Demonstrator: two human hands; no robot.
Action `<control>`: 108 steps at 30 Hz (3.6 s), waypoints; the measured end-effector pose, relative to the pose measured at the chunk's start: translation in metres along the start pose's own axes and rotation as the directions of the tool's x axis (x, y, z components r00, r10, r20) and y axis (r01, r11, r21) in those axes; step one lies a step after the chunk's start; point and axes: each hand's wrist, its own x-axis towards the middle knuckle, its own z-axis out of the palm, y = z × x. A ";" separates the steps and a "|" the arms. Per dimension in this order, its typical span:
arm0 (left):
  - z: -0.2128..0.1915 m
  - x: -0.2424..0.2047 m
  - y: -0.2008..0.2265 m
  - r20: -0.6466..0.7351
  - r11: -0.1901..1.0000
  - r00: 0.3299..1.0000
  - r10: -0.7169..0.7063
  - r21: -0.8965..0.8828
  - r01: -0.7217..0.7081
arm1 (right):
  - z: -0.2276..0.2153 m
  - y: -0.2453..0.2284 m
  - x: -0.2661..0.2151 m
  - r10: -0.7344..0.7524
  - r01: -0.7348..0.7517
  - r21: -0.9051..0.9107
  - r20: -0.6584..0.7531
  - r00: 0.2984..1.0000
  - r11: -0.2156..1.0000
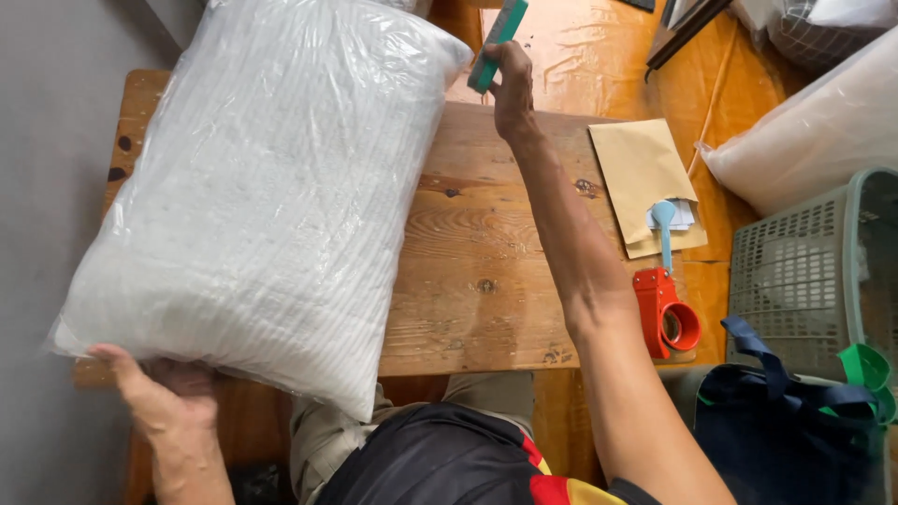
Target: Wiping down a plastic-wrapped pillow with a sponge on a wooden workbench.
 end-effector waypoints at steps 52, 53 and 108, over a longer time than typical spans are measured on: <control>0.191 -0.043 -0.061 0.979 -0.200 0.202 0.019 0.202 -0.959 | -0.147 0.028 -0.070 -0.221 0.046 -0.851 -0.083 0.972 0.523; 0.192 -0.043 -0.061 0.979 -0.202 0.205 0.022 0.205 -0.958 | -0.133 0.010 -0.073 -0.222 0.049 -0.851 -0.080 0.972 0.523; 0.296 -0.015 -0.073 0.933 -0.072 0.197 -0.302 0.184 -0.980 | -0.175 -0.016 -0.260 0.056 0.160 -0.315 0.580 0.813 0.936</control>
